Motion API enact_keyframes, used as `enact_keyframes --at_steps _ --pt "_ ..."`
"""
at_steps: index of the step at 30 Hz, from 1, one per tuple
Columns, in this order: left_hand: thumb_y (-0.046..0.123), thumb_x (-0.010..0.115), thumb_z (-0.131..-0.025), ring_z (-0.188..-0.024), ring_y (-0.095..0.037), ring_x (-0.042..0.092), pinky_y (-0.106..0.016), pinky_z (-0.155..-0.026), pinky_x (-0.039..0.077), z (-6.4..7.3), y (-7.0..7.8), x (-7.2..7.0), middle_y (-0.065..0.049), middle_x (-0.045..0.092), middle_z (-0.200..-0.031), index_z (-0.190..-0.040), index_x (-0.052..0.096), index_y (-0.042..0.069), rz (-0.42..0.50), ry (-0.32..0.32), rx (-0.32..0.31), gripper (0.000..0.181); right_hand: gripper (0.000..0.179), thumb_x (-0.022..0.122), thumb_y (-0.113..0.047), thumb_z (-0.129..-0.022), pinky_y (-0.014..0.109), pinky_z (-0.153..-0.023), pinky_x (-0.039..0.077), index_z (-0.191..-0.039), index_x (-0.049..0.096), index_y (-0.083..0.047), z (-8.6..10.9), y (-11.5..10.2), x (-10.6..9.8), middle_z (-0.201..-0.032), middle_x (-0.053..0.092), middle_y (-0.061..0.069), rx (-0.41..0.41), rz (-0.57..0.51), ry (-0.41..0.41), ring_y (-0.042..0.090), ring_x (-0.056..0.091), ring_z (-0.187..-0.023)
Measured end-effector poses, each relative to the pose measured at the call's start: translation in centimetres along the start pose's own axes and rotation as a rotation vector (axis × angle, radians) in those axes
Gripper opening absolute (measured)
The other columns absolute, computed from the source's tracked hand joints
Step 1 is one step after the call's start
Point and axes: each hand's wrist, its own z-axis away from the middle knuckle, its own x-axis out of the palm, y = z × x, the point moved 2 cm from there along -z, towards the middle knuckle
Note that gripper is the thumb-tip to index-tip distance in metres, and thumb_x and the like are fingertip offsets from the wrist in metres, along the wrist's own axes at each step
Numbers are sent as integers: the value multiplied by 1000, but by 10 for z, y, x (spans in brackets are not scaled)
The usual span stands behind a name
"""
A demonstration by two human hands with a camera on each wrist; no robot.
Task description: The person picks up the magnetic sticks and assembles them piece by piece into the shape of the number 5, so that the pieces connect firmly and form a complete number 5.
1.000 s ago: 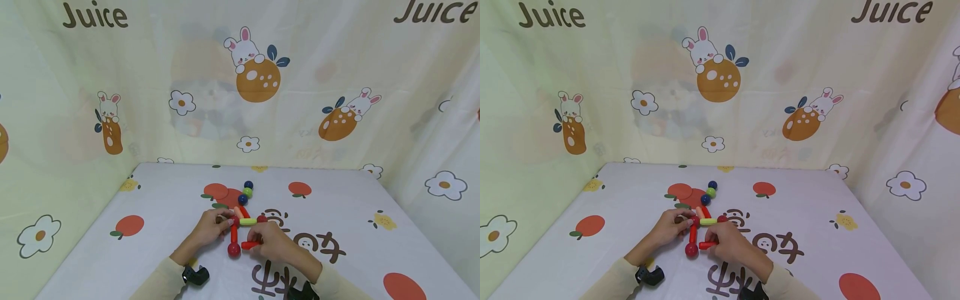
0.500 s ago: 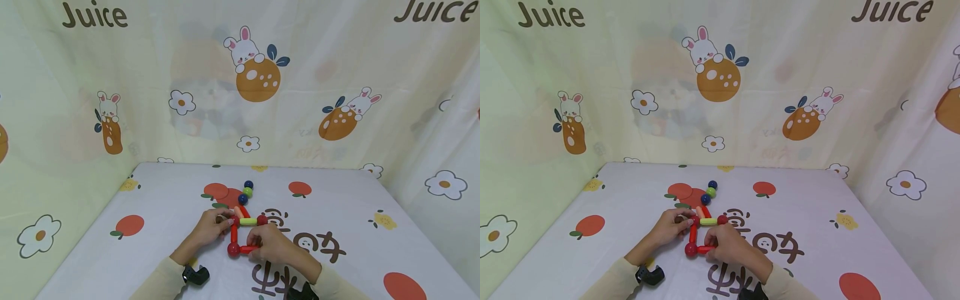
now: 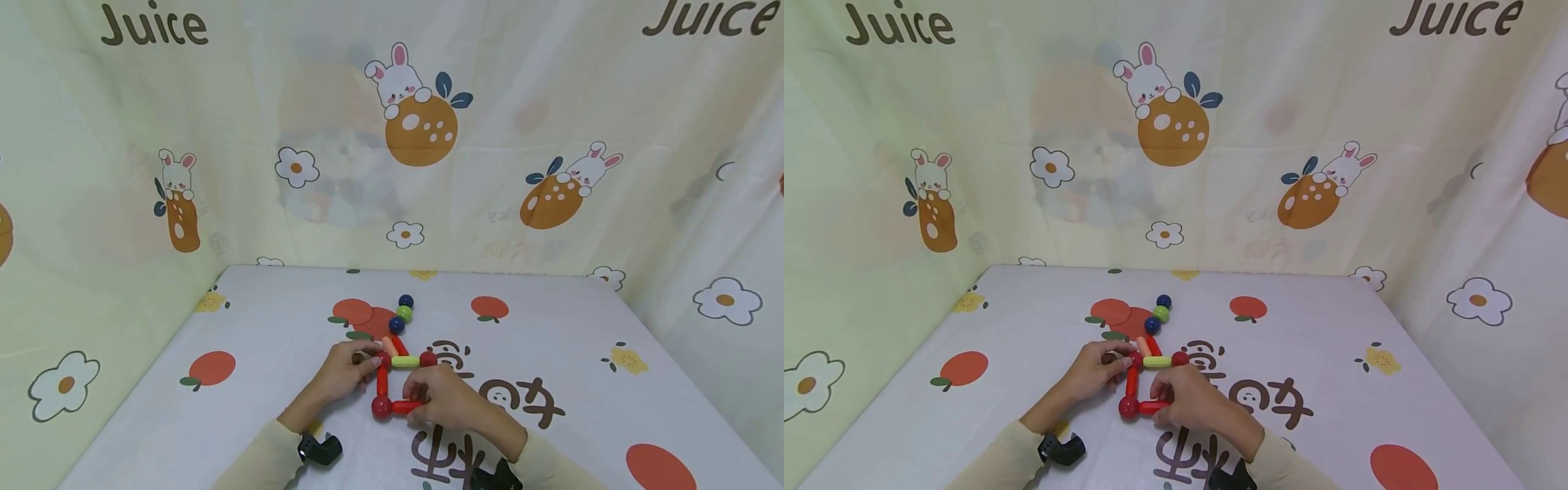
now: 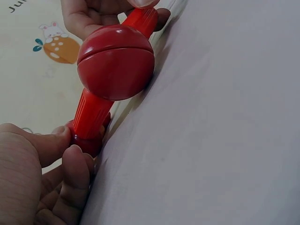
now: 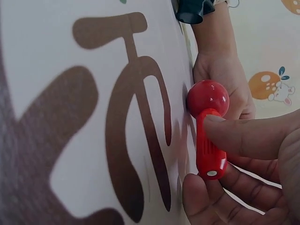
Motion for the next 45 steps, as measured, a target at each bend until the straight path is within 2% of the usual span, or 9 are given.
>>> enact_keyframes --at_steps 8,17,25,34,39,45 --pt "21 69 -98 -64 -18 62 -30 -59 56 0 1 0 -3 66 -79 -126 69 14 -6 2 2 29 17 81 -12 -84 28 -68 52 -98 72 -12 1 -3 -3 -85 64 -7 6 -32 40 15 60 -80" --pt "21 69 -98 -64 -18 62 -30 -59 56 -1 -2 1 -3 66 -79 -126 69 14 0 6 6 29 16 80 -14 -87 27 -70 53 -101 74 -9 -2 -5 -9 -91 68 -1 -22 -16 168 16 59 -83" --pt "22 69 -98 -66 -18 63 -30 -60 56 -1 -4 1 -2 66 -80 -125 70 14 -11 3 9 28 10 77 -9 -88 25 -69 53 -98 74 -10 -8 -3 -13 -84 65 -10 -81 22 274 13 58 -78" --pt "21 69 -98 -68 -19 63 -31 -61 57 -2 -3 1 -2 67 -83 -127 69 14 -11 20 7 30 10 77 -8 -89 24 -66 54 -99 76 -8 -26 1 -21 -88 66 -4 -22 94 390 16 56 -80" --pt "21 69 -98 -67 -19 63 -31 -60 57 -2 -2 1 -2 67 -83 -127 69 14 -8 18 6 30 10 77 -9 -89 27 -71 56 -98 76 -7 -37 5 -24 -89 66 -2 -13 178 396 16 57 -84" --pt "21 69 -98 -66 -19 64 -32 -60 57 -1 -2 1 -1 67 -82 -125 70 14 -13 27 13 29 17 75 -13 -91 31 -75 54 -108 74 -11 -54 12 -28 -96 65 0 50 254 330 17 56 -90"
